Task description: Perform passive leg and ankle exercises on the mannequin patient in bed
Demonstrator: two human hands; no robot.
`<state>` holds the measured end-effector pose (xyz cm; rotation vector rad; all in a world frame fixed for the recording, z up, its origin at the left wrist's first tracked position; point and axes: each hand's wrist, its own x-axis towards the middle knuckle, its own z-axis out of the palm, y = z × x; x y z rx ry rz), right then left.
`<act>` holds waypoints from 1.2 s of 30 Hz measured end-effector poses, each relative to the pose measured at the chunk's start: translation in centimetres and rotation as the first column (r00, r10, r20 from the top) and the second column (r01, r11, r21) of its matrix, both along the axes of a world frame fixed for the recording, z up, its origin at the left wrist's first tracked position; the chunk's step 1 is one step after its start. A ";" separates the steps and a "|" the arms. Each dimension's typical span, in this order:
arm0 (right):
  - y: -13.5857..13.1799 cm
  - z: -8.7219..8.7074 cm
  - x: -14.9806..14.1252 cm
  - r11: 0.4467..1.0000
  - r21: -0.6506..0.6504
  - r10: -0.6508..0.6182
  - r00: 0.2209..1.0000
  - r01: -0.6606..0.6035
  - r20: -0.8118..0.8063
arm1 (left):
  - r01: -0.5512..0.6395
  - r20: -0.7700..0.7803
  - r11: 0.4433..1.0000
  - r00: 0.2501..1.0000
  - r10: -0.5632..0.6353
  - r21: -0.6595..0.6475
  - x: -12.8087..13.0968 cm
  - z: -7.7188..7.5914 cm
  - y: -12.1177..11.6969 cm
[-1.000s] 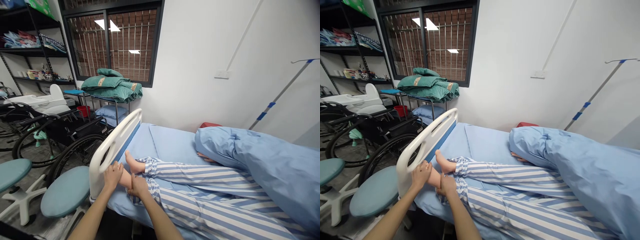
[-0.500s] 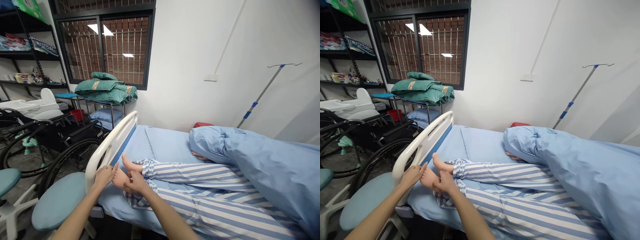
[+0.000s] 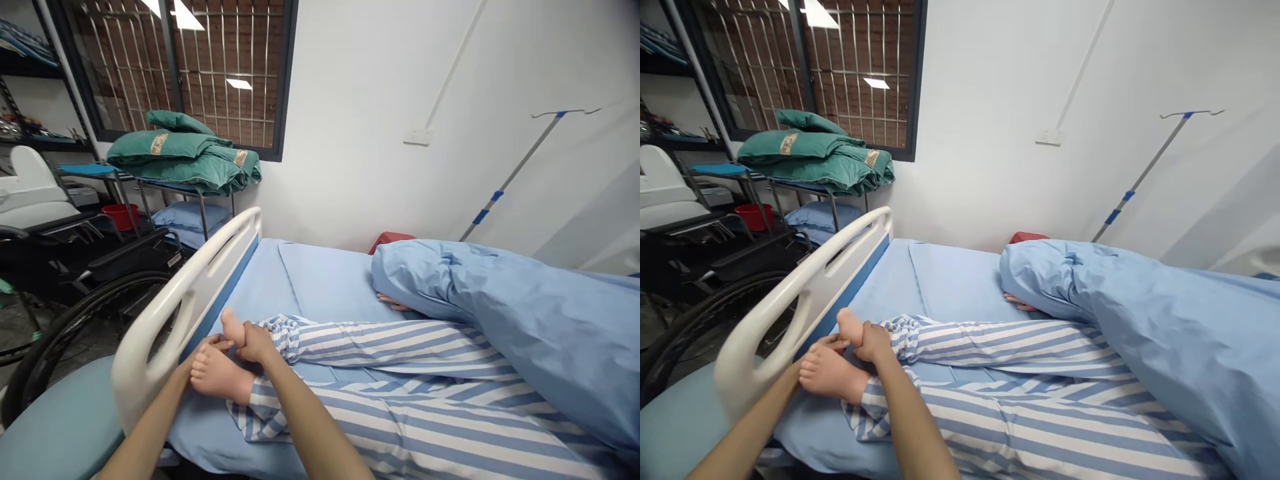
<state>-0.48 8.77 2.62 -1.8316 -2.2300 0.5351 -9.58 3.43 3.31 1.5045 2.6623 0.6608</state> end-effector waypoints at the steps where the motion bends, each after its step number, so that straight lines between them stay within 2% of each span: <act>1: 0.2 -0.3 0.1 1.000 0.007 0.000 1.000 0.000 0.005 | -0.156 -0.040 0.987 0.987 0.157 0.037 0.9 -0.5 0.1; 2: 0.4 -0.7 0.1 1.000 0.022 0.004 1.000 -0.004 0.007 | -0.281 -0.071 0.956 0.955 0.287 0.082 1.5 -0.9 0.3; 3: 0.6 -1.0 0.1 0.999 0.041 0.008 1.000 -0.008 0.009 | -0.348 -0.088 0.929 0.929 0.359 0.123 1.9 -1.2 0.6; 7: 0.9 -2.3 0.2 0.996 0.092 0.015 0.999 -0.018 0.029 | -0.402 -0.072 0.898 0.905 0.419 0.181 1.7 -2.3 1.9; 13: 1.1 -1.9 0.6 0.998 0.043 0.052 0.998 -0.053 0.026 | -0.402 -0.037 0.893 0.908 0.417 0.203 1.4 -2.7 2.2; 19: 1.4 -1.2 0.9 0.995 -0.050 0.090 0.996 -0.090 0.002 | -0.377 -0.018 0.916 0.924 0.383 0.137 1.7 -1.4 1.5; 22: 1.4 -1.2 0.8 0.995 -0.032 0.091 0.996 -0.091 -0.007 | -0.352 -0.009 0.929 0.935 0.355 0.110 1.8 -1.1 1.2; 25: 1.4 -1.4 0.8 0.996 -0.008 0.092 0.996 -0.092 -0.003 | -0.342 -0.029 0.928 0.936 0.350 0.150 1.7 -1.5 1.3; 30: 1.6 -1.6 1.0 0.990 -0.009 0.142 0.989 -0.141 0.035 | -0.418 -0.038 0.872 0.897 0.440 0.254 1.5 -2.6 2.1; 36: 1.6 -1.7 1.1 0.990 0.007 0.140 0.990 -0.140 0.036 | -0.422 0.007 0.880 0.902 0.431 0.219 1.5 -2.5 2.3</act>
